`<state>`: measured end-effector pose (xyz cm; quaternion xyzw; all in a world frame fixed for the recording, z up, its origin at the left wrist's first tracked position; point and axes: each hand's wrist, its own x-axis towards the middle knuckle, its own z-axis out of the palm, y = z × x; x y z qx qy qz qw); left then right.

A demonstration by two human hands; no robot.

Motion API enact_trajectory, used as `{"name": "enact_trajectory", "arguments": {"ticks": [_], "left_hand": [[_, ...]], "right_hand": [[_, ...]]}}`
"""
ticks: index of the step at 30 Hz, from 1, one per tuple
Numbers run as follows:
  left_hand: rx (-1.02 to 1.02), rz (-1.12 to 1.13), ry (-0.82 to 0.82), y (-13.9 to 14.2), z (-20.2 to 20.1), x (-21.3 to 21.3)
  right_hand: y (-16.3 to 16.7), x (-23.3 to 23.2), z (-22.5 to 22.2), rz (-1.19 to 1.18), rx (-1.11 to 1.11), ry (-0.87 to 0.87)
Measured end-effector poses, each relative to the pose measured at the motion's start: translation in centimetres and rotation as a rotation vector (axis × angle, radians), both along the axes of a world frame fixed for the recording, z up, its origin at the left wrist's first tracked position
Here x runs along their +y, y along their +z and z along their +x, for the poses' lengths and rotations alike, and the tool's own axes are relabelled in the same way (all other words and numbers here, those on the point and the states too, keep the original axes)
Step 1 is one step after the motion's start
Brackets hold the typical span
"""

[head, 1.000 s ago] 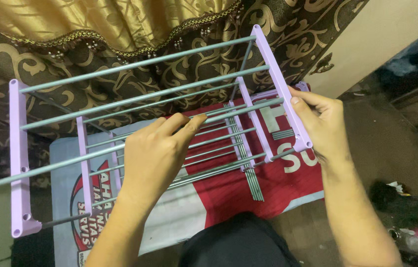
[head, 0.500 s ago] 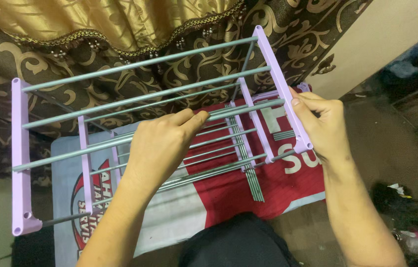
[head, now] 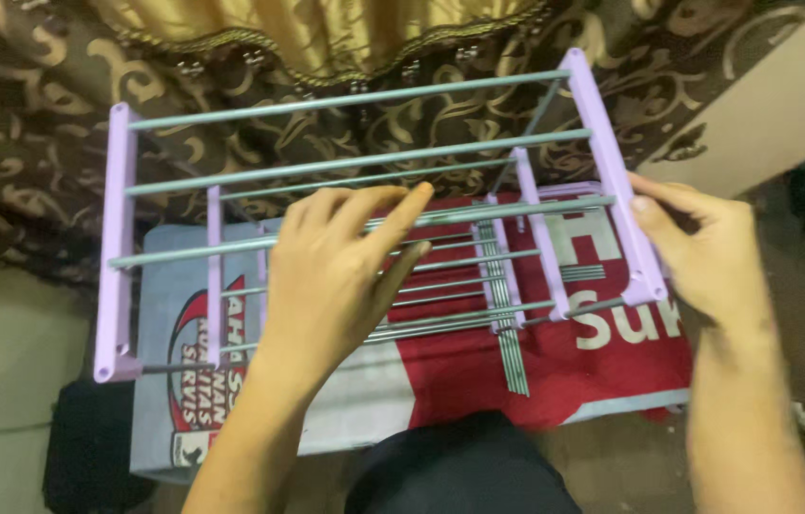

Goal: The person disassembles a metal tube rack with purple plastic end panels by pulling tubes out of the panel holes and detaching a side panel, then reinserts the tubes and reattaches the panels while working over a cloth-covered surface.

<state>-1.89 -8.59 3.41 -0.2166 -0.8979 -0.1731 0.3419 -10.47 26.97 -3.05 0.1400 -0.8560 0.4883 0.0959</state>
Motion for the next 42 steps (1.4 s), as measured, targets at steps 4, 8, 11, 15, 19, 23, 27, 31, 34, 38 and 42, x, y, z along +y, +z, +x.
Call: {"name": "enact_trajectory", "arguments": {"ticks": [4,8,11,15,19,23,27,31,34,38,42], "left_hand": [[-0.096,0.193,0.302,1.4,7.6,-8.0],[-0.143,0.774,0.538,-1.4,8.1,-17.0],[-0.508,1.028,0.528,-5.4,5.2,-21.4],[-0.776,1.456,0.266,-9.4,4.3,-23.1],[-0.773,1.625,0.023,-9.8,4.6,-23.4],[-0.854,1.634,0.004,-9.3,4.8,-23.8],[-0.894,1.669,-0.045,-9.1,4.8,-24.1],[-0.908,1.674,-0.127,-8.8,4.4,-24.3],[-0.922,1.683,-0.126,-8.9,4.3,-24.2],[-0.871,1.588,-0.080,-8.8,4.5,-24.3],[-0.753,1.484,0.096,-8.9,5.0,-23.5]], "right_hand": [[2.5,0.0,1.2,-0.044,0.057,-0.044],[4.5,-4.6,4.7,0.075,0.196,-0.023],[6.8,-10.3,8.4,0.216,0.298,0.056],[7.9,-20.3,7.9,0.238,0.475,0.394],[6.9,-29.5,7.4,0.348,0.661,0.504],[5.8,-35.2,7.7,0.353,0.687,0.525],[4.9,-37.2,7.4,0.350,0.675,0.523],[4.7,-37.5,7.0,0.275,0.601,0.546],[4.4,-37.3,6.8,0.246,0.535,0.576],[4.3,-37.4,6.4,0.235,0.511,0.587],[3.9,-37.2,6.4,0.227,0.535,0.574]]}}
